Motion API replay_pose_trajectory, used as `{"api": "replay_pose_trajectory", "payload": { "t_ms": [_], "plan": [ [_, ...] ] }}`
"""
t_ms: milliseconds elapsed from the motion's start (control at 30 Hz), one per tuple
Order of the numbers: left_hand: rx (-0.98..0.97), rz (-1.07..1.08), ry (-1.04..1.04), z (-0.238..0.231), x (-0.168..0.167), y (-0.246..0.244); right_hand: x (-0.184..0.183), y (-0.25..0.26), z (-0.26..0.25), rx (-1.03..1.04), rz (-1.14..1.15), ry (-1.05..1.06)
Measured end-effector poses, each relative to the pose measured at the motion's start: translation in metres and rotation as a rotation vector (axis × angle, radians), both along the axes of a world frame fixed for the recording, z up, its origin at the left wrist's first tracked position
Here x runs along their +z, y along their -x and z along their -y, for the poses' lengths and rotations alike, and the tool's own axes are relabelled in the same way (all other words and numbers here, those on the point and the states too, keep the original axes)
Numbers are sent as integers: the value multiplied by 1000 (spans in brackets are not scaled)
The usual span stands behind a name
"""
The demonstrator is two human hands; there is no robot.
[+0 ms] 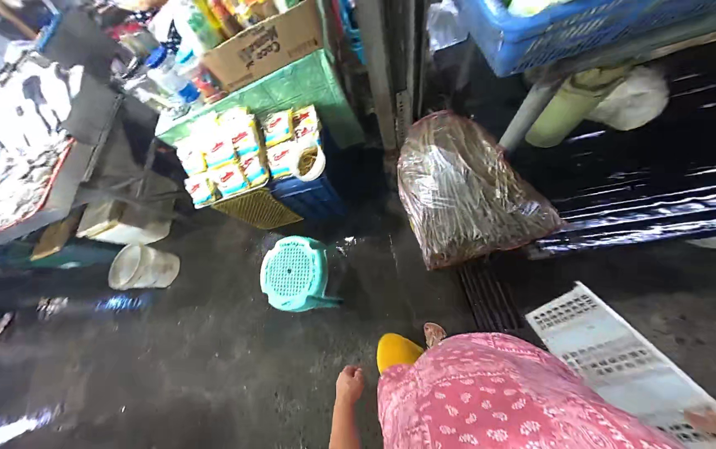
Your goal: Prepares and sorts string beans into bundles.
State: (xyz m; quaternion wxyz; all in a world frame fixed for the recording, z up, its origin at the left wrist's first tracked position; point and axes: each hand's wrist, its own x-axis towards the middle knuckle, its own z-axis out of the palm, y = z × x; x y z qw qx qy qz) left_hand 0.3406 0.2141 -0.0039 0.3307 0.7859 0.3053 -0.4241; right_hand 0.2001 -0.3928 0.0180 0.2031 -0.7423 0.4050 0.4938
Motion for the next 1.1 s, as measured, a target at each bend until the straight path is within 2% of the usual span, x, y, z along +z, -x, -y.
{"api": "replay_pose_trajectory", "payload": {
  "t_ms": [133,233,333,467,567,633,733,800,867,933,1000,1100],
  "plan": [
    [-397,-117,-1,-27,-12,-112,-24,-3,-64,-212,64,45],
    [-698,-103,-24,-37,-26,-210,-24,-12,-131,-387,107,104],
    [-1035,-110,-61,-40,-23,-302,-25,-35,-194,-558,113,160],
    [-1359,-273,-223,-65,-26,-372,-17,-73,-259,-643,80,169],
    [-1441,-246,-196,-76,-29,-395,-14,-101,-286,-755,96,167],
    [-1341,-54,-134,-64,-25,-406,-24,-112,-299,-823,91,176],
    [-1260,317,-76,4,-1,-416,-40,-127,-317,-900,119,177],
    [-1403,377,24,64,13,-410,-58,-130,-334,-957,141,178],
    [-1686,214,87,118,12,-390,-83,-130,-354,-1000,175,162],
    [-2021,-74,51,146,-20,-367,-117,-131,-384,-1008,234,169],
    [-2281,-289,26,145,-77,-351,-158,-135,-414,-1023,292,179],
    [-2557,-501,-18,104,-153,-350,-225,-143,-451,-980,309,104]
  ]
}}
